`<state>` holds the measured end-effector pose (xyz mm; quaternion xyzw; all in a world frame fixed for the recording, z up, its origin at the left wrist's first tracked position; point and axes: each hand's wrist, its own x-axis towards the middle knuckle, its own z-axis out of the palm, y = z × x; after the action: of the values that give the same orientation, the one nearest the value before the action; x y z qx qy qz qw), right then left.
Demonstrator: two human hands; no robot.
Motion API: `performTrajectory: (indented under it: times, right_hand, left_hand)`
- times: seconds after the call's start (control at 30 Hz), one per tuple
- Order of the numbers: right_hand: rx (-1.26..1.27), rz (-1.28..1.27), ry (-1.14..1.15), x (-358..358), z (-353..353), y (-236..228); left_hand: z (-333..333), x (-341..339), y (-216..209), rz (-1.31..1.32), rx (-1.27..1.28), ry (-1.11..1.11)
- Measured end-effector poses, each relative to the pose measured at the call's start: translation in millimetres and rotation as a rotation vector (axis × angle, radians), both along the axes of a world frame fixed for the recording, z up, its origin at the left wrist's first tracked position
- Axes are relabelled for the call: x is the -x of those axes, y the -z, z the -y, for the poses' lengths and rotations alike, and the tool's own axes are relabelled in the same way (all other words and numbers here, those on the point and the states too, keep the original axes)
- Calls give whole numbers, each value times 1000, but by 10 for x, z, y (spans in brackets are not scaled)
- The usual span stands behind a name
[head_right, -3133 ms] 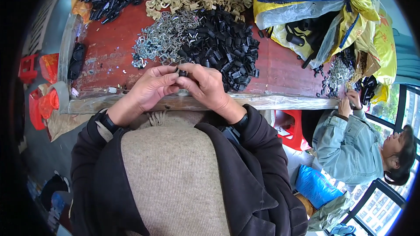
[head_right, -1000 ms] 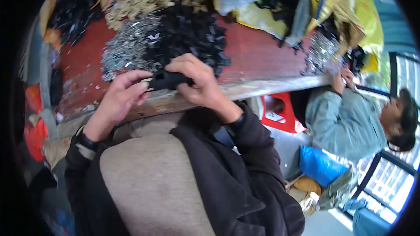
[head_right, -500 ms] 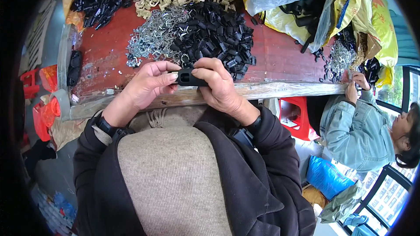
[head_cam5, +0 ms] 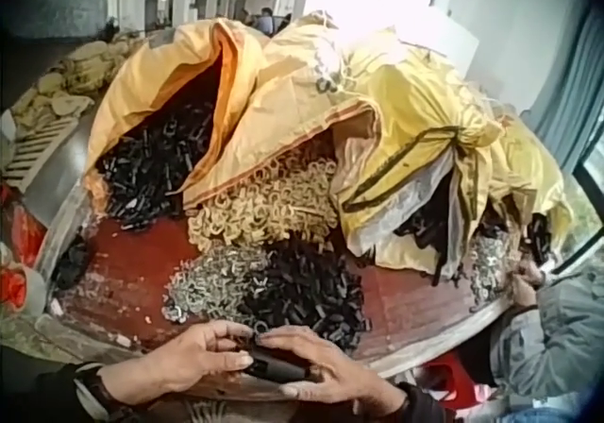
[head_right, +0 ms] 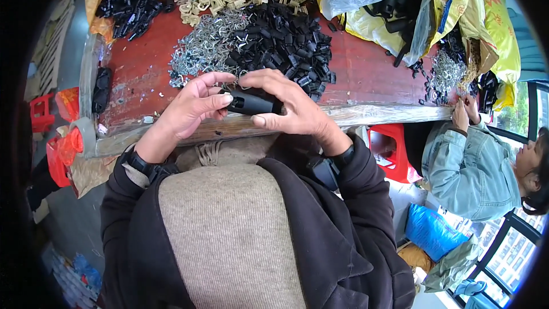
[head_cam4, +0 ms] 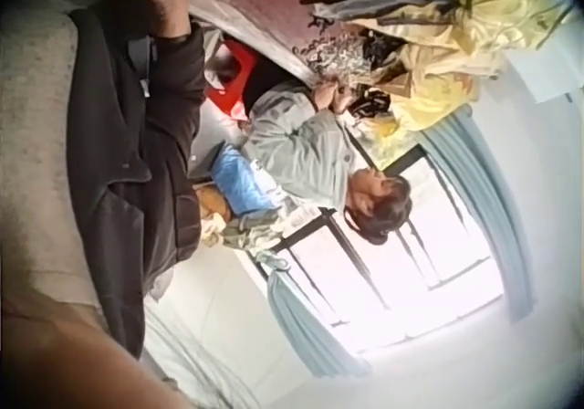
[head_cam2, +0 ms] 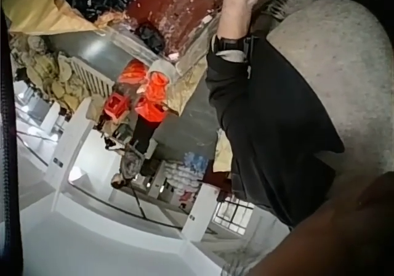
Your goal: The person assembles components by hand, picking up a black plastic housing and inserting a small metal clip and a white plastic piece into it. This process of pressing clips and white pieces into the black housings is repeated multiple times.
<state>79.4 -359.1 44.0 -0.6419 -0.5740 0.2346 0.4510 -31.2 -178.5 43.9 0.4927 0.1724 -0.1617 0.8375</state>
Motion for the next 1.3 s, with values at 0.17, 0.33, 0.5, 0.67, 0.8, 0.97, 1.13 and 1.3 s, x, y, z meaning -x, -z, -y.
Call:
performTrajectory:
  times: [0.17, 0.33, 0.5, 0.67, 0.8, 0.97, 1.13, 1.3]
  right_hand:
    - [-66, -366, -119, -30, -294, 55]
    - [-42, -407, -202, -130, -390, 147]
    - [-45, -462, -100, -114, -341, 165]
    - [-125, -597, 15, 58, -266, 178]
    - [-211, -684, 83, 194, -173, 173]
    - [-195, -740, 173, 316, -33, -10]
    - [-198, -601, 363, 306, 332, 24]
    - [-242, -605, 488, 315, 568, 115]
  left_hand:
    - [-42, -147, 34, 24, -23, 51]
    - [-81, -208, 104, 16, -3, 41]
    - [1, -213, 122, 108, 129, -19]
    - [69, -123, 96, 100, 138, -44]
    - [151, -27, 59, 85, 163, -14]
    - [233, 101, -15, 68, 157, 12]
    - [179, 186, -27, 18, 64, -37]
    - [68, 172, 6, 17, 48, -80]
